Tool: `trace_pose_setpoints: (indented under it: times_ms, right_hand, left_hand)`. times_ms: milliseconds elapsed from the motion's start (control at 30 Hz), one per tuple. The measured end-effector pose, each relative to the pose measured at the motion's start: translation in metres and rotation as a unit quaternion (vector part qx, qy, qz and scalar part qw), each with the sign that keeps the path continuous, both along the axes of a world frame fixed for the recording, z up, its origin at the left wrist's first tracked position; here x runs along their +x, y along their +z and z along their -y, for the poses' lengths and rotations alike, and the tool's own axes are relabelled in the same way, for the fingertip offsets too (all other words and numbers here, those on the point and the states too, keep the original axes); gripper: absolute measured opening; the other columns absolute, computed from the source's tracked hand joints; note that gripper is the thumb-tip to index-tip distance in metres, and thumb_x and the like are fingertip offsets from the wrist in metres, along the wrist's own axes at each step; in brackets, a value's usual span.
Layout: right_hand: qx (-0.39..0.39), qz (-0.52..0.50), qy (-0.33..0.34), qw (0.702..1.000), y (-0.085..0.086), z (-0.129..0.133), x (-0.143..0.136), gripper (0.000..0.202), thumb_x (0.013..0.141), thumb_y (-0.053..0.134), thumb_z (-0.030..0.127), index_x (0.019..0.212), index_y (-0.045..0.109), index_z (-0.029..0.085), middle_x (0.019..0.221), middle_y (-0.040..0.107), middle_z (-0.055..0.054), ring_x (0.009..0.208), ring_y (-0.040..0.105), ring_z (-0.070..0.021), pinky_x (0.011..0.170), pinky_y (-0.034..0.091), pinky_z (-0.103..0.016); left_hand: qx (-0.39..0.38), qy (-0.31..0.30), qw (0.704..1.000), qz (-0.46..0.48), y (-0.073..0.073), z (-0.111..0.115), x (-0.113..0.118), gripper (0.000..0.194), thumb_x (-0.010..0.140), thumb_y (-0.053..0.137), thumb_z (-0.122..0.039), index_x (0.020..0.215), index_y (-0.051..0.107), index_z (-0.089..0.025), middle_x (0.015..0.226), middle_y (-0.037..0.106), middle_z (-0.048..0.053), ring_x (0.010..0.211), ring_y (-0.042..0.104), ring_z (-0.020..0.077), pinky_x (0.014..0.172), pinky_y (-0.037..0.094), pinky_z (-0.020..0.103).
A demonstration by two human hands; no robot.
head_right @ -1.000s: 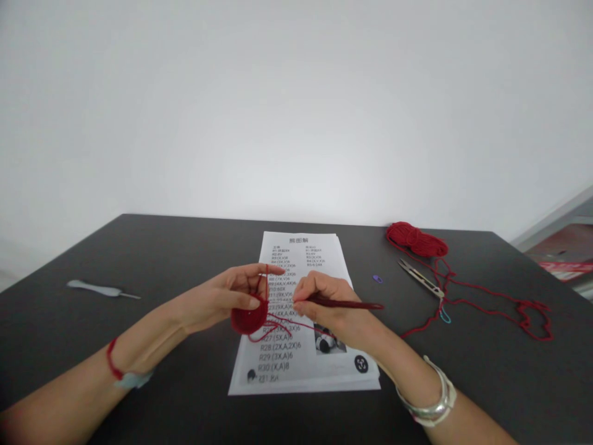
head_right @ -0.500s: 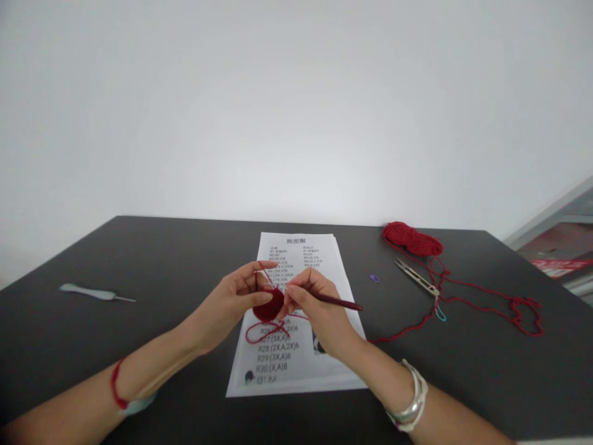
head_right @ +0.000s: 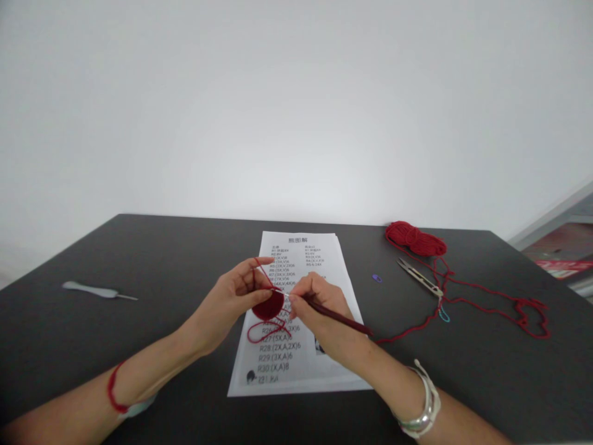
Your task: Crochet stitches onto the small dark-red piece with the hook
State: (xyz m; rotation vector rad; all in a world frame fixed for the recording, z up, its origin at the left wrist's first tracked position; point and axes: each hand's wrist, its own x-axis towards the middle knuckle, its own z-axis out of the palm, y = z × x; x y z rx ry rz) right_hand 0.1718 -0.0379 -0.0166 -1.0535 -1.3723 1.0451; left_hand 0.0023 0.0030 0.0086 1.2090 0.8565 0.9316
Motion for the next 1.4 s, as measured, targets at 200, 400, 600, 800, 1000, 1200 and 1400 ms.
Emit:
trace_pose_setpoints:
  times_ms: [200, 400, 600, 800, 1000, 1200, 1400]
  right_hand:
    - [0.143, 0.155, -0.067, 0.975, -0.008, 0.007, -0.009, 0.014, 0.083, 0.052, 0.015, 0.072, 0.052, 0.023, 0.064, 0.057, 0.002, 0.053, 0.051, -0.0119, 0.050, 0.040, -0.025]
    - [0.170, 0.183, -0.084, 0.965, -0.008, 0.010, -0.019, 0.014, 0.083, 0.051, 0.015, 0.073, 0.049, 0.024, 0.063, 0.057, 0.002, 0.056, 0.054, -0.0140, 0.054, 0.043, -0.027]
    - [0.159, 0.145, -0.076, 0.974, -0.018, 0.007, -0.020, 0.011, 0.089, 0.049, 0.018, 0.080, 0.049, 0.024, 0.070, 0.058, 0.001, 0.058, 0.054, -0.0135, 0.054, 0.043, -0.026]
    - [0.301, 0.294, 0.006, 0.907, -0.028, -0.006, -0.005, 0.013, 0.092, 0.045, 0.012, 0.089, 0.046, 0.024, 0.075, 0.055, 0.001, 0.066, 0.053, -0.0140, 0.059, 0.043, -0.026]
    - [0.446, 0.434, 0.010, 0.783, -0.013, -0.008, -0.001, 0.013, 0.093, 0.041, 0.009, 0.090, 0.048, 0.019, 0.072, 0.056, -0.004, 0.064, 0.048, -0.0174, 0.055, 0.041, -0.029]
    - [0.331, 0.333, -0.090, 0.879, -0.019, 0.001, -0.020, 0.016, 0.092, 0.041, 0.010, 0.081, 0.046, 0.021, 0.070, 0.054, -0.001, 0.061, 0.050, -0.0154, 0.054, 0.042, -0.027]
    - [0.188, 0.136, -0.065, 0.971, -0.022, 0.001, -0.014, 0.011, 0.089, 0.047, 0.014, 0.086, 0.049, 0.024, 0.077, 0.056, 0.002, 0.062, 0.053, -0.0120, 0.055, 0.044, -0.023]
  left_hand:
    - [0.024, 0.032, 0.999, -0.029, -0.004, 0.001, 0.002, 0.044, 0.067, 0.065, -0.013, 0.110, 0.055, -0.015, 0.065, 0.059, -0.004, 0.061, 0.056, 0.0124, 0.061, 0.045, 0.026]
    - [0.050, 0.066, 0.995, -0.053, -0.010, 0.003, 0.003, 0.038, 0.069, 0.066, -0.016, 0.106, 0.058, -0.015, 0.063, 0.059, -0.005, 0.058, 0.056, 0.0128, 0.060, 0.047, 0.027]
    - [0.038, 0.071, 0.995, -0.056, -0.008, 0.001, 0.002, 0.041, 0.068, 0.067, -0.016, 0.108, 0.059, -0.012, 0.064, 0.061, -0.004, 0.059, 0.057, 0.0126, 0.061, 0.047, 0.027]
    - [-0.012, 0.013, 0.999, -0.048, -0.005, 0.003, 0.005, 0.062, 0.065, 0.070, -0.013, 0.123, 0.051, -0.010, 0.061, 0.065, -0.004, 0.054, 0.060, 0.0141, 0.058, 0.049, 0.028]
    - [-0.146, -0.049, 0.985, 0.071, -0.006, 0.003, 0.004, 0.063, 0.063, 0.071, -0.007, 0.123, 0.049, -0.007, 0.061, 0.063, -0.004, 0.056, 0.057, 0.0090, 0.061, 0.046, 0.022]
    - [-0.081, 0.016, 0.994, 0.067, -0.005, 0.005, 0.007, 0.061, 0.066, 0.070, -0.011, 0.123, 0.049, -0.009, 0.061, 0.061, -0.005, 0.054, 0.054, 0.0096, 0.057, 0.044, 0.024]
    - [0.028, 0.056, 0.998, -0.017, -0.008, -0.004, 0.002, 0.056, 0.068, 0.066, -0.013, 0.122, 0.051, -0.012, 0.069, 0.060, -0.004, 0.063, 0.056, 0.0117, 0.064, 0.046, 0.026]
